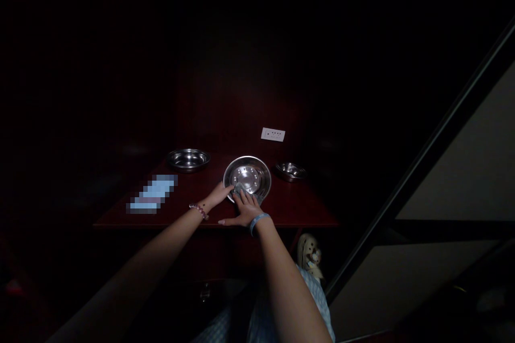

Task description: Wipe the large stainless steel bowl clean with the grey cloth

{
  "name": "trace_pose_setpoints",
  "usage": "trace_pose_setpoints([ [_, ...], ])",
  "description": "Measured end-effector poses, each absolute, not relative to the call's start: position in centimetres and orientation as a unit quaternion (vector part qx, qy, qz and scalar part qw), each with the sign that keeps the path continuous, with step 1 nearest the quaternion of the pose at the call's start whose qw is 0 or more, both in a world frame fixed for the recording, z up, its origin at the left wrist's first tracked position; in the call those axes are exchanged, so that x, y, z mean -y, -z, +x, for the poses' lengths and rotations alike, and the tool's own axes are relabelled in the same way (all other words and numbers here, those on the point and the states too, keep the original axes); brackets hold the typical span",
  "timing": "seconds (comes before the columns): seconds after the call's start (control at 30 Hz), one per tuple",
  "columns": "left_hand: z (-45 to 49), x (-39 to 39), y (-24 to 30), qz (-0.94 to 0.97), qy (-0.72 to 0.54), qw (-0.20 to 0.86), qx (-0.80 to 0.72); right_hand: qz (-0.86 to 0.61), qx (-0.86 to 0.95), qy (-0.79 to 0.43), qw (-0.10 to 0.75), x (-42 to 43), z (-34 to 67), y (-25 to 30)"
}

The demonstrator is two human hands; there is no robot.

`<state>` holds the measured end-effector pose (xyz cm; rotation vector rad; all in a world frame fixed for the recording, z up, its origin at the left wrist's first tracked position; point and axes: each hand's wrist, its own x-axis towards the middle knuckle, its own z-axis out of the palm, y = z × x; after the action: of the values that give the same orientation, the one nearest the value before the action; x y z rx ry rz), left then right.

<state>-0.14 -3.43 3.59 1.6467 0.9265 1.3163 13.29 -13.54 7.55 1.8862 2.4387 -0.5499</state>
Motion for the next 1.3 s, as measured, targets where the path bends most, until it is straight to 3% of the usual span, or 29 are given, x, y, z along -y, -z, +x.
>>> trace_pose_setpoints([
  [1.3,-0.2,1.5,-1.6,0.628,-0.529,0.432,-0.373,0.561,-0.807,0.184,-0.023,12.7,13.7,-6.8],
])
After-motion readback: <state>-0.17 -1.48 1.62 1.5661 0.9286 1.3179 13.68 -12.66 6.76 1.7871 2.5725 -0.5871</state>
